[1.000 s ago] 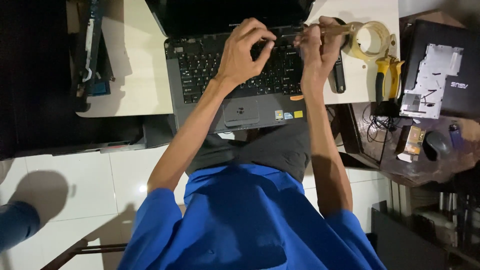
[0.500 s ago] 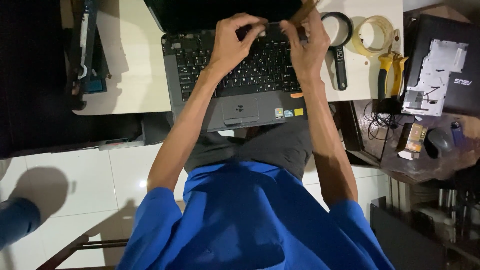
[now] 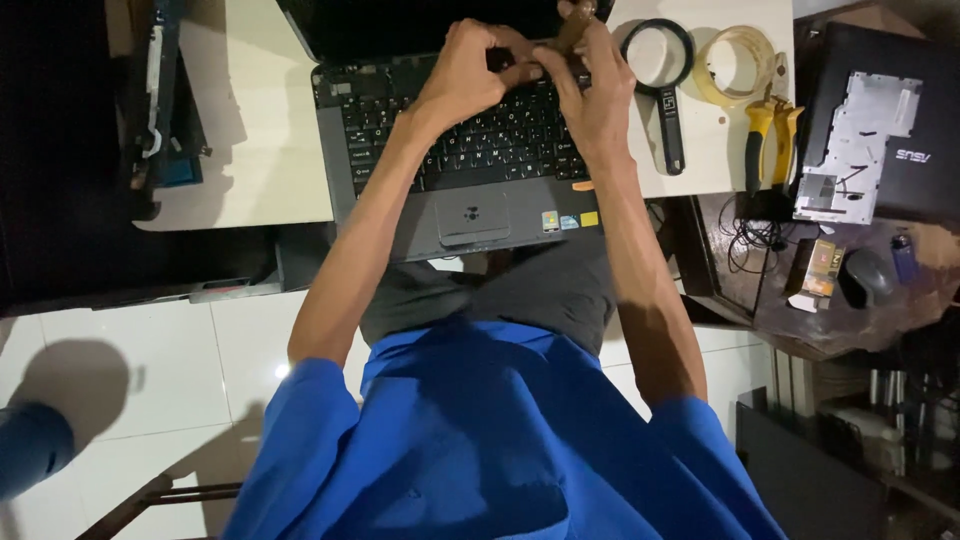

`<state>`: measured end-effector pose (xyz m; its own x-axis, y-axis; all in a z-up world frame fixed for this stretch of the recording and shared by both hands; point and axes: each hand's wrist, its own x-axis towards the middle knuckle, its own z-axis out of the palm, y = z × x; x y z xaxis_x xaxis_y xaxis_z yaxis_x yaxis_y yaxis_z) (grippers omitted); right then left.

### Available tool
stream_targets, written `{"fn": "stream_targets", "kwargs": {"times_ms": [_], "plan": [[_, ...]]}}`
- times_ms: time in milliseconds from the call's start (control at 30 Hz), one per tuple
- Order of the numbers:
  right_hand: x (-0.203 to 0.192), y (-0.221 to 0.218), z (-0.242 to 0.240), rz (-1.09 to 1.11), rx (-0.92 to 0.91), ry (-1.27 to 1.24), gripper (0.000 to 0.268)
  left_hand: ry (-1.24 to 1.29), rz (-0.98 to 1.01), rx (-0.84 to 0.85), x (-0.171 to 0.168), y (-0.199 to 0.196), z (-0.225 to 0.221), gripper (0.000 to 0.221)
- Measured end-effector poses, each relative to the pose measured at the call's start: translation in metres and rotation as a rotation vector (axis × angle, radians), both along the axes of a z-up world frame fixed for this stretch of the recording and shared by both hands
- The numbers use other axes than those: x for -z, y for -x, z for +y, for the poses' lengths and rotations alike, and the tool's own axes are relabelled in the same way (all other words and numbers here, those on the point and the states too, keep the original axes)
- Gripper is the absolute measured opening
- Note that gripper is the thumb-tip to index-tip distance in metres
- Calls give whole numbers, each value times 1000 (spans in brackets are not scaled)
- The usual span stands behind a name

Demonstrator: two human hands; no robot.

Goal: Disassembling a laptop by removing the keyboard and internal components using a screwdriver and prying actions.

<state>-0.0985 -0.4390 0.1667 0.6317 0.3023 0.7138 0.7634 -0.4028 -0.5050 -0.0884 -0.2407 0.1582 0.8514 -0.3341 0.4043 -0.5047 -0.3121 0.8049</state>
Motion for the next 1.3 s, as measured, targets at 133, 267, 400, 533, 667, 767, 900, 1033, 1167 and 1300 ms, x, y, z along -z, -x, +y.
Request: {"fn": "stream_targets", "kwargs": {"times_ms": [133,267,400,533,667,767,900,1033,1167,1300], "plan": [[1,-2,-1,17,-6,-13,27,15,-38,19,2,-2,0,6],[5,-3,-1,27,12,-11,31,42,-13,18,3,-2,0,9],[4,-3,-1,13,29,1,27,50,-12,20,-1,0,1,9],[7,-3,-1,-21,48,27,27,69,-16,47,0,-1,2,7],[2,-2,1,-23,18,1,26,53,-1,32,2,-2,1,5],[2,-1,1,-12,19,-13,26,56,-30,38,3,-2,1,7],[5,-4,2,-71,57,-5,25,74,-43,36,6,-4,0,3],[-1,-1,6,-26,-3,-45,21,53,-89,29,19,-9,1,4],[-1,-3,6,-3,11,-31,30,-27,-167,30,18,-8,0,3],[-5,-2,5,58,30,-1,32,-106,-154,9,17,-8,1,10]]}}
